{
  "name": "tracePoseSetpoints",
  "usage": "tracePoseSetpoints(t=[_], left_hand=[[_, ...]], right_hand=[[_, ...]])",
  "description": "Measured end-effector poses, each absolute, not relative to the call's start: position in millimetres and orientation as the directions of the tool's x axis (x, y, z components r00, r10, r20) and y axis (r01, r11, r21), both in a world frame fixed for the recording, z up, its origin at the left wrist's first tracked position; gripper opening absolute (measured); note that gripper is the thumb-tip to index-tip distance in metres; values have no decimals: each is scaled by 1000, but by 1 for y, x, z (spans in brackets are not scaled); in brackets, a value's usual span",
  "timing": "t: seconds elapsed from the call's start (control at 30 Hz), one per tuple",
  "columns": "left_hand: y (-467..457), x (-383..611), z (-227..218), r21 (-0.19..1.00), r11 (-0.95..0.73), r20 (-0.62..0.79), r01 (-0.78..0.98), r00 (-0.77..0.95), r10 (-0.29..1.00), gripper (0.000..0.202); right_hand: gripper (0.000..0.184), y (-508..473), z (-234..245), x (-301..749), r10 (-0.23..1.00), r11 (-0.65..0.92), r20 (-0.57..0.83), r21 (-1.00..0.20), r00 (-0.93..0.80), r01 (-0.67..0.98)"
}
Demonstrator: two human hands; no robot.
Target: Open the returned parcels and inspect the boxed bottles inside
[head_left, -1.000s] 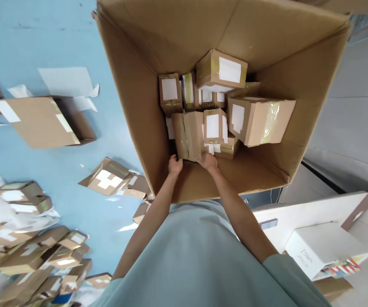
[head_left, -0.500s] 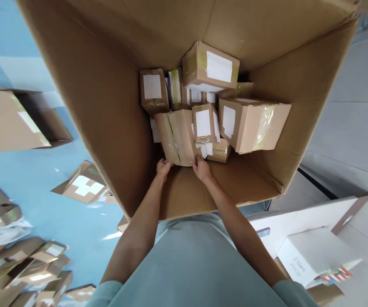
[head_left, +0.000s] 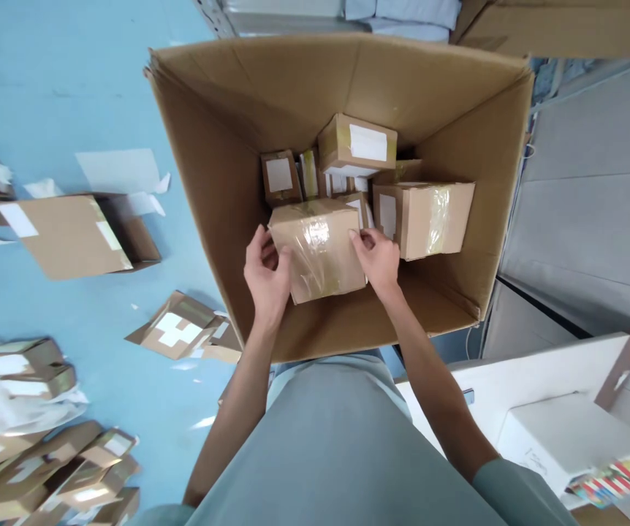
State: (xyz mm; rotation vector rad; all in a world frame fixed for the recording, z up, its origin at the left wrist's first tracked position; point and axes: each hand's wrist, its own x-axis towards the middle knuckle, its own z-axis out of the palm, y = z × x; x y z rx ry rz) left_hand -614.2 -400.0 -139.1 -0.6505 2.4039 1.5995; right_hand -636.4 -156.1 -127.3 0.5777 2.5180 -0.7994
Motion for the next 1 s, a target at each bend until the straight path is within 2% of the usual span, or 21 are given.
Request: tracePoseSetpoints(t=[0.07, 0.17, 0.27, 0.4, 0.6, 0.73, 0.83, 1.0], left_hand=[[-402, -636, -144, 810, 405, -359, -424, -905, -229, 71], [-399, -657, -164, 690, 559, -402, -460, -885, -234, 73], [-392, -656, -179, 624, 646, -437, -440, -882, -178, 69], [-383, -632, -178, 639, 673, -445, -372, -893, -72, 54], [-350, -613, -182, 657, 668, -552, -348, -827, 112, 42], [-322, -616, -198, 665, 676, -575, -318, -795, 192, 42], [-311, -611, -207, 687, 655, -563, -316, -800, 205, 44], [-305, -585, -221, 743, 599, -509, -300, -834, 213, 53]], right_hand=[[47, -167, -136, -657, 232, 745, -548, -431, -804, 508], [34, -190, -160, -672, 94, 732, -655, -465, -750, 498], [42, -201, -176, -659, 1, 730, -687, -496, -727, 470], [45, -179, -178, -622, 70, 741, -702, -439, -709, 508], [45, -127, -190, -594, 186, 708, -801, -293, -569, 643], [64, -133, -229, -603, 220, 675, -832, -247, -509, 695], [76, -155, -266, -616, 268, 653, -842, -198, -468, 731], [75, -174, -313, -624, 289, 675, -858, -132, -425, 726]])
